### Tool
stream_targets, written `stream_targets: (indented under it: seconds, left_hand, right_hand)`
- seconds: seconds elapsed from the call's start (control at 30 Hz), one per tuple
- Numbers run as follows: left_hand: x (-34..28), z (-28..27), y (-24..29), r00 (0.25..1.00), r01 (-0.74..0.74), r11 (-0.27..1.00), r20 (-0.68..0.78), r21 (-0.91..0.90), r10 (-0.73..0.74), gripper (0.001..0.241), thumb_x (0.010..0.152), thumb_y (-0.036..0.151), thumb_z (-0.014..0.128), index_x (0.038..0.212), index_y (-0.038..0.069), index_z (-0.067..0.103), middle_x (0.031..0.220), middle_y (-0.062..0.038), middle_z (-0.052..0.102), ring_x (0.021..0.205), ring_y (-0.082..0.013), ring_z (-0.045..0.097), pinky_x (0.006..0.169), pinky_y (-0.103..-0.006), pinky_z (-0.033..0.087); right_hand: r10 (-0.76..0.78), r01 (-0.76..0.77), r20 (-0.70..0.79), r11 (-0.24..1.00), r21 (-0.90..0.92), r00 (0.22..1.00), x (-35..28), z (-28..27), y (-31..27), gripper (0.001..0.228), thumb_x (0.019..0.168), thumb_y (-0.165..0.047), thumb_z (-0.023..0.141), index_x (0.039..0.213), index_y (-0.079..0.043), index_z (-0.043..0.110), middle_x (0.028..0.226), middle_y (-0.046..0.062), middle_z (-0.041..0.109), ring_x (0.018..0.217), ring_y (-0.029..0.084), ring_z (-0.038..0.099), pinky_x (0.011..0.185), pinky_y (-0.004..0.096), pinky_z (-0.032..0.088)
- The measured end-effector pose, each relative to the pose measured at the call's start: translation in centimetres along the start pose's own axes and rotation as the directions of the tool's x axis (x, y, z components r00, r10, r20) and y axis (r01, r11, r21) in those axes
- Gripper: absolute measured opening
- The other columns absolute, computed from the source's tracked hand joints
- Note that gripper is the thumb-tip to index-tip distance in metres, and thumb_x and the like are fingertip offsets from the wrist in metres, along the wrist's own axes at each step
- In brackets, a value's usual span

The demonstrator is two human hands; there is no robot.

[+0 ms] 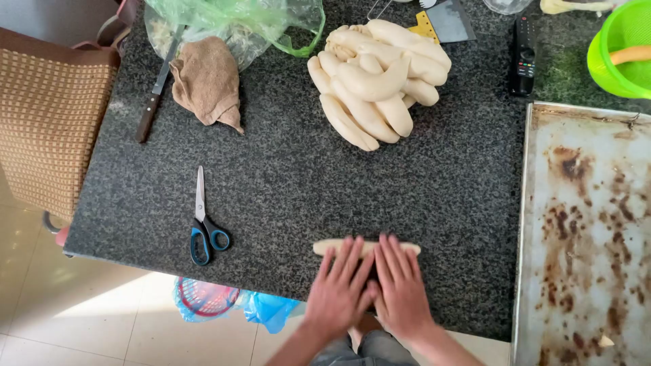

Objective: Use scissors to cut and shape a piece of dough into a wheat-stalk pattern.

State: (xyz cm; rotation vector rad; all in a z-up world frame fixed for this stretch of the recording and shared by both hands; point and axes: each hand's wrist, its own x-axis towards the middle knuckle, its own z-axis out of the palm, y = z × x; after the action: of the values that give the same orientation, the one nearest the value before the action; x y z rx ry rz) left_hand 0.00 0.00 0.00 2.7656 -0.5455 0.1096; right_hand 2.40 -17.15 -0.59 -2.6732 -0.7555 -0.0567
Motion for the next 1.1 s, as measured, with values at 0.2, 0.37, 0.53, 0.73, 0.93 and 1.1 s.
stream_targets:
  seconds: [0.2, 0.37, 0.53, 0.73, 0.93, 1.1]
  left_hand:
    - [7.1, 3.1, -4.1, 0.973, 0.129, 0.990, -0.202, 0.053, -0.116, 0.059, 0.109, 0.051, 0.033, 0.159, 0.019, 0.040, 0.167, -0.014, 0.030, 0.156, -0.0409, 0.024, 0.126, -0.0541, 0.023]
    - [13.2, 4.5, -9.0, 0.948, 0.220, 0.967, -0.262, 0.124, -0.182, 0.065, 0.107, 0.058, 0.038, 0.155, 0.016, 0.051, 0.160, -0.021, 0.046, 0.154, -0.0432, 0.032, 0.122, -0.0632, 0.026]
    - [7.0, 1.8, -5.6, 0.989, 0.111, 0.993, -0.106, 0.036, -0.107, 0.062, 0.098, 0.046, 0.054, 0.148, 0.010, 0.056, 0.160, -0.022, 0.045, 0.151, -0.0414, 0.038, 0.119, -0.0618, 0.031]
    - [-0.8, -2.3, -7.4, 0.955, 0.297, 0.952, -0.029, 0.074, -0.295, 0.086, 0.084, 0.047, 0.076, 0.160, 0.027, 0.041, 0.157, -0.005, 0.046, 0.135, -0.0265, 0.054, 0.103, -0.0486, 0.050]
    - [0.8, -1.7, -8.1, 0.959, 0.275, 0.961, 0.066, 0.014, -0.275, 0.080, 0.080, 0.049, 0.080, 0.150, 0.022, 0.054, 0.138, -0.001, 0.058, 0.126, -0.0252, 0.057, 0.094, -0.0461, 0.054]
    - [1.7, -0.7, -4.7, 0.962, 0.259, 0.961, 0.060, 0.095, -0.265, 0.046, 0.089, 0.039, 0.072, 0.129, 0.017, 0.064, 0.135, -0.006, 0.055, 0.127, -0.0275, 0.052, 0.093, -0.0438, 0.049]
  right_hand:
    - [0.092, -0.105, -0.122, 0.989, -0.100, 0.988, 7.7, 2.3, 4.3, 0.055, 0.105, -0.033, 0.038, 0.152, -0.004, 0.039, 0.161, 0.020, 0.032, 0.152, 0.038, 0.020, 0.124, 0.055, 0.011]
    - [0.377, -0.373, 0.047, 0.925, -0.068, 0.925, 13.8, 3.3, 8.5, 0.069, 0.109, -0.055, 0.028, 0.159, -0.007, 0.033, 0.168, 0.018, 0.020, 0.155, 0.042, 0.000, 0.118, 0.064, -0.009]
    - [0.216, -0.215, 0.046, 0.976, -0.019, 0.975, 7.4, 0.4, 4.0, 0.058, 0.104, -0.036, 0.045, 0.155, -0.009, 0.040, 0.165, 0.021, 0.024, 0.153, 0.044, 0.013, 0.117, 0.065, 0.008]
    - [0.206, -0.212, 0.050, 0.958, 0.195, 0.977, 1.8, -6.0, 4.7, 0.088, 0.081, -0.030, 0.078, 0.152, -0.001, 0.035, 0.148, 0.026, 0.045, 0.138, 0.039, 0.042, 0.116, 0.053, 0.033]
    - [0.010, -0.006, 0.111, 0.999, -0.038, 0.994, 3.3, -2.2, 7.9, 0.092, 0.071, -0.046, 0.084, 0.150, -0.017, 0.047, 0.123, 0.004, 0.061, 0.109, 0.025, 0.061, 0.093, 0.040, 0.051]
    - [-0.089, 0.100, 0.139, 0.993, -0.069, 0.986, 3.3, -0.3, 8.0, 0.061, 0.078, -0.039, 0.077, 0.133, -0.018, 0.058, 0.102, 0.001, 0.055, 0.094, 0.024, 0.060, 0.073, 0.040, 0.053]
